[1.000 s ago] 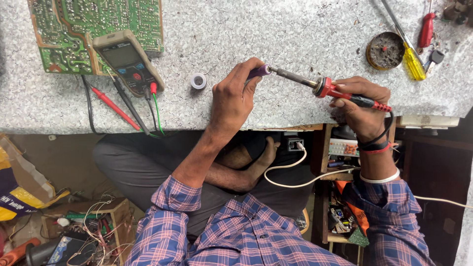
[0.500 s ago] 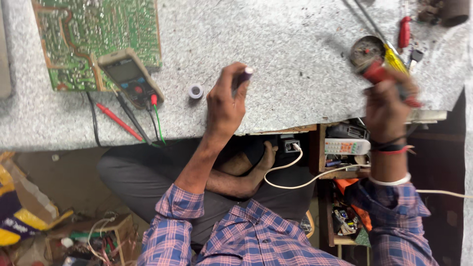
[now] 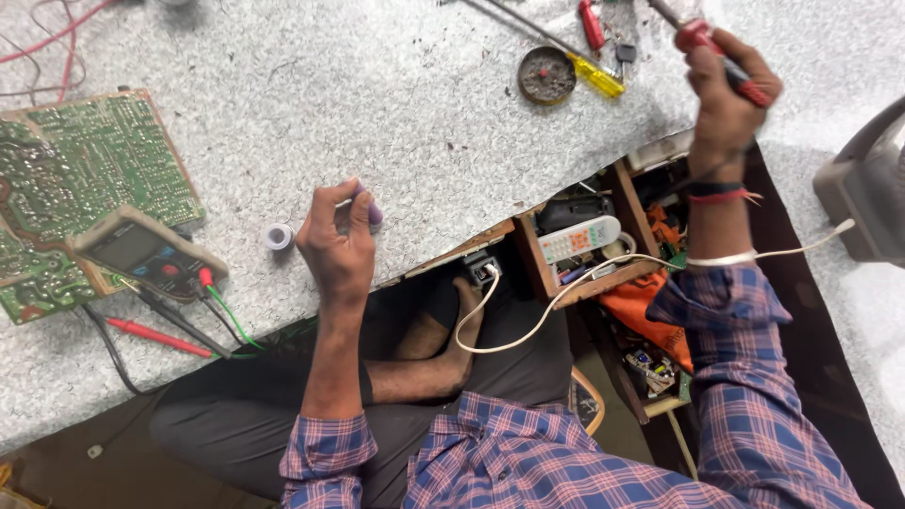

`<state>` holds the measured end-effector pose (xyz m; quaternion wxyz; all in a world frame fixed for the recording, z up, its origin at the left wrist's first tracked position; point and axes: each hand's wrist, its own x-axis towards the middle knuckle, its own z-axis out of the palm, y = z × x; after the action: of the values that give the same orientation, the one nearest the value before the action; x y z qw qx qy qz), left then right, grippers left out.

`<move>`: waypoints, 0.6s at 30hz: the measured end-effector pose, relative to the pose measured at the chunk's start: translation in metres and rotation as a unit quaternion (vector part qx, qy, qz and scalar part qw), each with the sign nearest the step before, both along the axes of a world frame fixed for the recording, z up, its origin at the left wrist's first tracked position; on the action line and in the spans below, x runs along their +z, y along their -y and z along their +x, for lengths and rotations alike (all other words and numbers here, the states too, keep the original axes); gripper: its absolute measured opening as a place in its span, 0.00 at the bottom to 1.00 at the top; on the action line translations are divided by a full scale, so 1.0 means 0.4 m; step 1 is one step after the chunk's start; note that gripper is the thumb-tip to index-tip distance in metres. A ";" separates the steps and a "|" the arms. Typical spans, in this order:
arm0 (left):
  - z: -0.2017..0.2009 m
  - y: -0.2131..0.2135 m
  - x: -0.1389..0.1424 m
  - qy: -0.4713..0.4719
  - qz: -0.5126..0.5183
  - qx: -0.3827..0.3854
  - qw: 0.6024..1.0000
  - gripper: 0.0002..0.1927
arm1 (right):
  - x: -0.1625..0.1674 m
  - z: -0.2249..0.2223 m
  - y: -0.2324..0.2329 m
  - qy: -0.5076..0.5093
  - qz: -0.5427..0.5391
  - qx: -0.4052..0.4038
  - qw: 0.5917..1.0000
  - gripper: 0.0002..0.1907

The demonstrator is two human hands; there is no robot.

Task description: The person handles a purple cylindrical capacitor, solders it onto a green circuit board with a soldering iron, then probes the board's components with multimeter test leads to test the circuit, and returns to soldering on the board.

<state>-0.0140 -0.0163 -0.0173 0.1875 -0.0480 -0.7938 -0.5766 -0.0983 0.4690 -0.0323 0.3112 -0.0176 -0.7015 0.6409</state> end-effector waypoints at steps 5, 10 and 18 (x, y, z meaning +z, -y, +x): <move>0.004 -0.002 0.030 -0.049 -0.005 0.011 0.999 0.08 | 0.051 -0.055 0.065 -0.070 0.399 -0.022 0.914 0.16; -0.029 -0.037 0.060 0.052 0.013 0.013 0.998 0.09 | 0.102 -0.021 0.010 -0.072 0.499 -0.061 0.861 0.20; -0.385 -0.435 0.189 0.096 0.146 -0.244 0.954 0.11 | 0.096 0.075 0.043 0.012 0.290 -0.082 0.954 0.09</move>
<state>-0.1680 0.1577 0.0584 -0.0312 -0.1566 -0.6792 -0.7164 -0.0681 0.4517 0.0063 0.3460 0.0081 -0.8568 0.3823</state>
